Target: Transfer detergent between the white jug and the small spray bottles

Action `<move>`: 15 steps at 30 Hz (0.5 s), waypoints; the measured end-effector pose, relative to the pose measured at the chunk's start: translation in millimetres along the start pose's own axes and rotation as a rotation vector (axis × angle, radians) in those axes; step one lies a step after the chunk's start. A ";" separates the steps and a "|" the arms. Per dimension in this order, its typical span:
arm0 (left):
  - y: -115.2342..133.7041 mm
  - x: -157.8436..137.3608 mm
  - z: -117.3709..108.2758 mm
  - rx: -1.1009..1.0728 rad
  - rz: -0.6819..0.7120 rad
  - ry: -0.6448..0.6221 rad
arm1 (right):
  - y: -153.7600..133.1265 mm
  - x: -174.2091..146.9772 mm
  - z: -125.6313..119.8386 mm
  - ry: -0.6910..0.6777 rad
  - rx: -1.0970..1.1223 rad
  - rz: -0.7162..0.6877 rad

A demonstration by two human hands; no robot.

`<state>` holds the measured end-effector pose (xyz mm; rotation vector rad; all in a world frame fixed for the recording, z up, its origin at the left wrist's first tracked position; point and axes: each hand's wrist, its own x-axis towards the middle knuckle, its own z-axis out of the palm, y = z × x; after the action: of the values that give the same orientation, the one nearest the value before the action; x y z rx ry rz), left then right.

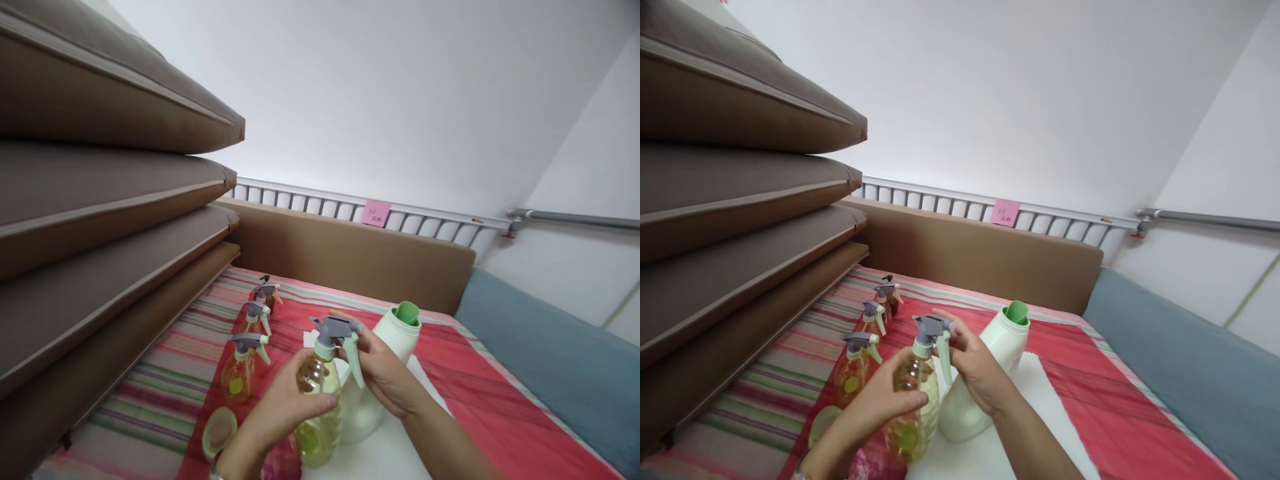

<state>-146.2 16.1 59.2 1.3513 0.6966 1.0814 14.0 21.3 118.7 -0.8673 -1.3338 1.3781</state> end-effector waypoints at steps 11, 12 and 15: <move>12.5 -0.9 3.4 0.327 0.010 0.148 | -21.6 -16.5 -21.7 0.224 -0.428 -0.168; 12.4 -1.4 3.8 0.323 0.011 0.139 | -22.7 -16.1 -21.0 0.213 -0.466 -0.177; 11.5 -2.7 3.8 0.314 0.018 0.122 | -23.8 -15.2 -20.1 0.202 -0.585 -0.185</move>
<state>-146.2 10.9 70.4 1.5682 0.9769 1.1075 41.1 9.9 137.2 -1.1947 -1.6366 0.7356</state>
